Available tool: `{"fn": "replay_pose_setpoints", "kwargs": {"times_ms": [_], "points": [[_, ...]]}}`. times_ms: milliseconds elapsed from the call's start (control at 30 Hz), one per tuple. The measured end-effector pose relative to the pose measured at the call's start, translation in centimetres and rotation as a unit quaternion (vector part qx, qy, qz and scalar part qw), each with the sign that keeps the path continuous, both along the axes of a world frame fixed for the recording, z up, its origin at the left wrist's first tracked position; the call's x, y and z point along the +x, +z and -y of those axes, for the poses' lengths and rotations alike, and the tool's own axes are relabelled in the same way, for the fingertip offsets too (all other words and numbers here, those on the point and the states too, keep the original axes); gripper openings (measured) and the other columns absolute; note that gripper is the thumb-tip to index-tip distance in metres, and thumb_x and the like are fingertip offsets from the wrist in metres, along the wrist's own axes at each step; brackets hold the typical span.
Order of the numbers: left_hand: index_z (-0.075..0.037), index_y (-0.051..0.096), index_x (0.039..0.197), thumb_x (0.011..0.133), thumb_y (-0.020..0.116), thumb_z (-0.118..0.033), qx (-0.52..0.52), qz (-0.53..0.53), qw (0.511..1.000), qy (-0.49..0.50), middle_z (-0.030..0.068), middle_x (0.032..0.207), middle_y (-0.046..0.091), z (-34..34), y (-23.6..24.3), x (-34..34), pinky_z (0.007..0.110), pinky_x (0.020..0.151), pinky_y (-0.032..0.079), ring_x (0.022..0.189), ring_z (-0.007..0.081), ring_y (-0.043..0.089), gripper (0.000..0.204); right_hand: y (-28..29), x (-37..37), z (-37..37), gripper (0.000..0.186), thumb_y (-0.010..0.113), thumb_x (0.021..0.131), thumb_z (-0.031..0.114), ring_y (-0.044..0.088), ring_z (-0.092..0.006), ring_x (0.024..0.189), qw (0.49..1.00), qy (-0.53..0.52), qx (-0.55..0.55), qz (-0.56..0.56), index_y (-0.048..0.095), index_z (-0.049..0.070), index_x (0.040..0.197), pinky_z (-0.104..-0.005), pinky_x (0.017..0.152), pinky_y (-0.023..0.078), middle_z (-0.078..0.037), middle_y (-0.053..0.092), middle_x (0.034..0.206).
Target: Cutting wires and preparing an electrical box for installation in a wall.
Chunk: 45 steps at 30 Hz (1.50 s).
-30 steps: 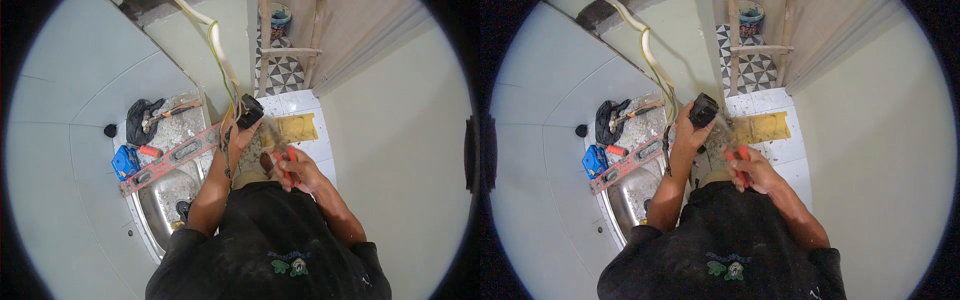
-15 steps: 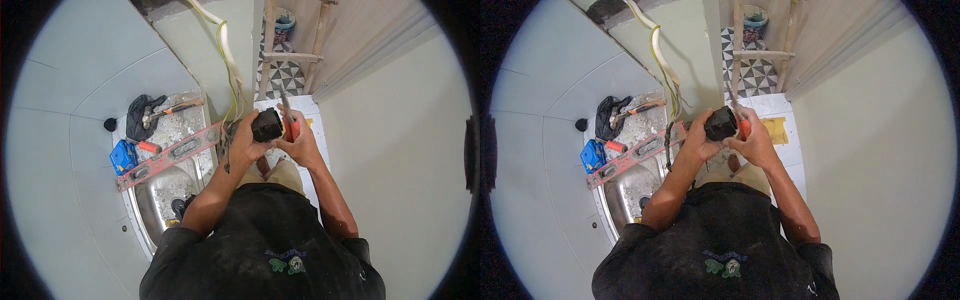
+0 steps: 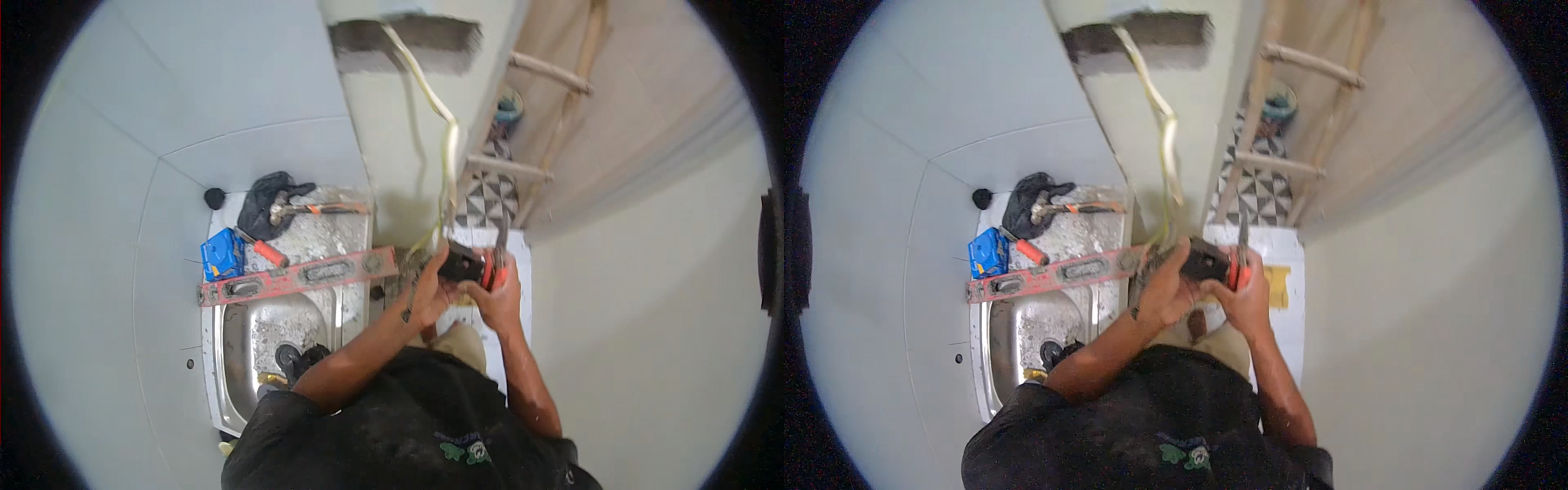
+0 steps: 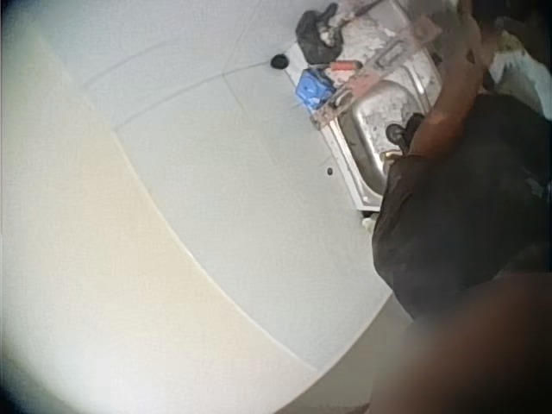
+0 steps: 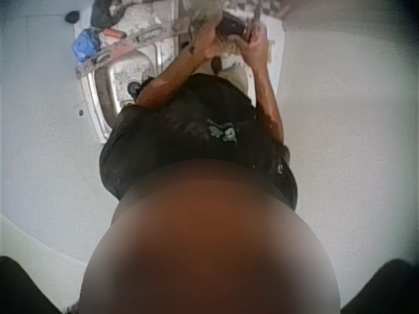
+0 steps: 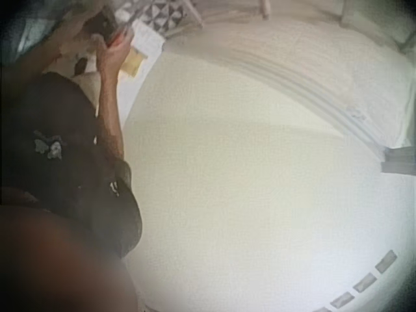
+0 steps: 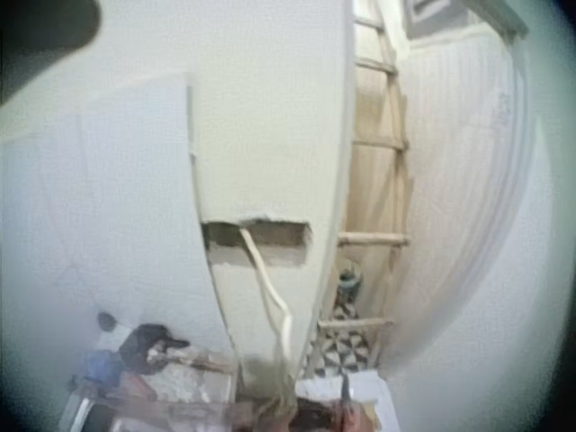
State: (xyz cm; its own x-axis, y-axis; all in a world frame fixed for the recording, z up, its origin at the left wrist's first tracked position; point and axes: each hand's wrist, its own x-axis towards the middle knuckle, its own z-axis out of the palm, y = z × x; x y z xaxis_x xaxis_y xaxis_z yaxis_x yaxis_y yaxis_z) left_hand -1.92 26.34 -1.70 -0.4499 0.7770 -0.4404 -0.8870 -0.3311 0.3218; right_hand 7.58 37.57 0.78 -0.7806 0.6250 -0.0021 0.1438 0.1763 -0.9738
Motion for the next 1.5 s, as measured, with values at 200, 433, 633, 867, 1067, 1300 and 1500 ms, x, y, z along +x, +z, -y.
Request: {"fn": "replay_pose_setpoints", "kwargs": {"times_ms": [200, 433, 633, 867, 1067, 1300, 1500], "points": [[-0.006, 0.058, 0.117, 0.095, 0.06, -0.034, 0.063, -0.024, 0.998, -0.001, 0.0082, 0.11, 0.066, 1.4, 0.1, 0.6, 0.032, 0.089, 0.053, 0.098, 0.0181, 0.065, 0.036, -0.4, -0.2, 0.0, 0.071, 0.082, 0.068, 0.006, 0.06, -0.0168, 0.103, 0.989, -0.008, -0.126, -0.077, 0.043, -0.003, 0.126, -0.0298, 0.091, 0.048, -0.013, 0.063, 0.118], [-0.008, 0.061, 0.113, 0.092, 0.064, -0.029, 0.041, 0.014, 0.999, -0.007, 0.0067, 0.108, 0.068, 2.1, -2.0, 0.9, 0.034, 0.092, 0.052, 0.099, 0.0169, 0.065, 0.03, -0.1, 0.6, 0.1, 0.072, 0.082, 0.069, 0.008, 0.061, -0.0162, 0.101, 1.0, 0.017, 0.007, 0.003, 0.042, -0.003, 0.128, -0.0291, 0.088, 0.049, -0.014, 0.064, 0.117], [-0.007, 0.058, 0.116, 0.092, 0.065, -0.024, 0.152, 0.073, 0.984, 0.066, 0.0115, 0.117, 0.064, 2.1, -2.8, 2.4, 0.034, 0.092, 0.053, 0.1, 0.0222, 0.066, 0.03, -0.3, 0.1, 0.6, 0.069, 0.082, 0.07, 0.008, 0.06, -0.0164, 0.098, 1.0, 0.013, 0.014, -0.002, 0.044, -0.001, 0.127, -0.0289, 0.085, 0.05, -0.014, 0.062, 0.115], [-0.003, 0.057, 0.108, 0.093, 0.063, -0.015, -0.014, -0.074, 0.984, 0.161, 0.0135, 0.109, 0.065, 1.2, -1.1, 3.7, 0.03, 0.083, 0.055, 0.093, 0.0193, 0.066, 0.02, -0.9, 0.0, 0.8, 0.061, 0.077, 0.074, 0.001, 0.055, -0.0144, 0.091, 0.995, -0.024, -0.097, -0.031, 0.045, 0.0, 0.126, -0.0282, 0.082, 0.049, -0.006, 0.053, 0.108], [0.001, 0.062, 0.109, 0.092, 0.063, -0.014, -0.086, -0.152, 0.972, 0.155, 0.0056, 0.093, 0.066, 2.3, 0.0, 3.5, 0.024, 0.074, 0.055, 0.08, 0.0106, 0.064, 0.023, -0.6, -0.6, 1.8, 0.061, 0.079, 0.072, 0.004, 0.053, -0.0134, 0.092, 0.993, 0.008, -0.118, -0.017, 0.046, 0.0, 0.123, -0.0278, 0.085, 0.047, -0.004, 0.052, 0.104], [-0.003, 0.066, 0.093, 0.092, 0.058, -0.013, -0.151, -0.107, 0.962, 0.201, -0.0012, 0.083, 0.061, 6.0, -0.2, 2.6, 0.023, 0.068, 0.045, 0.077, 0.0066, 0.056, 0.013, -2.1, -3.0, 4.3, 0.045, 0.064, 0.082, -0.001, 0.055, -0.0115, 0.058, 0.979, 0.172, 0.098, 0.049, 0.045, -0.002, 0.123, -0.0252, 0.048, 0.045, -0.006, 0.058, 0.086], [-0.009, 0.06, 0.079, 0.092, 0.061, -0.018, -0.236, -0.125, 0.883, 0.387, -0.0023, 0.079, 0.058, 14.4, -1.3, -0.9, 0.023, 0.067, 0.044, 0.074, 0.0055, 0.054, 0.016, -3.4, -11.0, 6.5, 0.034, 0.06, 0.086, 0.012, 0.062, -0.0257, 0.082, 0.955, 0.285, 0.074, 0.036, 0.053, 0.0, 0.117, -0.0364, 0.071, 0.049, -0.016, 0.064, 0.095]]}}
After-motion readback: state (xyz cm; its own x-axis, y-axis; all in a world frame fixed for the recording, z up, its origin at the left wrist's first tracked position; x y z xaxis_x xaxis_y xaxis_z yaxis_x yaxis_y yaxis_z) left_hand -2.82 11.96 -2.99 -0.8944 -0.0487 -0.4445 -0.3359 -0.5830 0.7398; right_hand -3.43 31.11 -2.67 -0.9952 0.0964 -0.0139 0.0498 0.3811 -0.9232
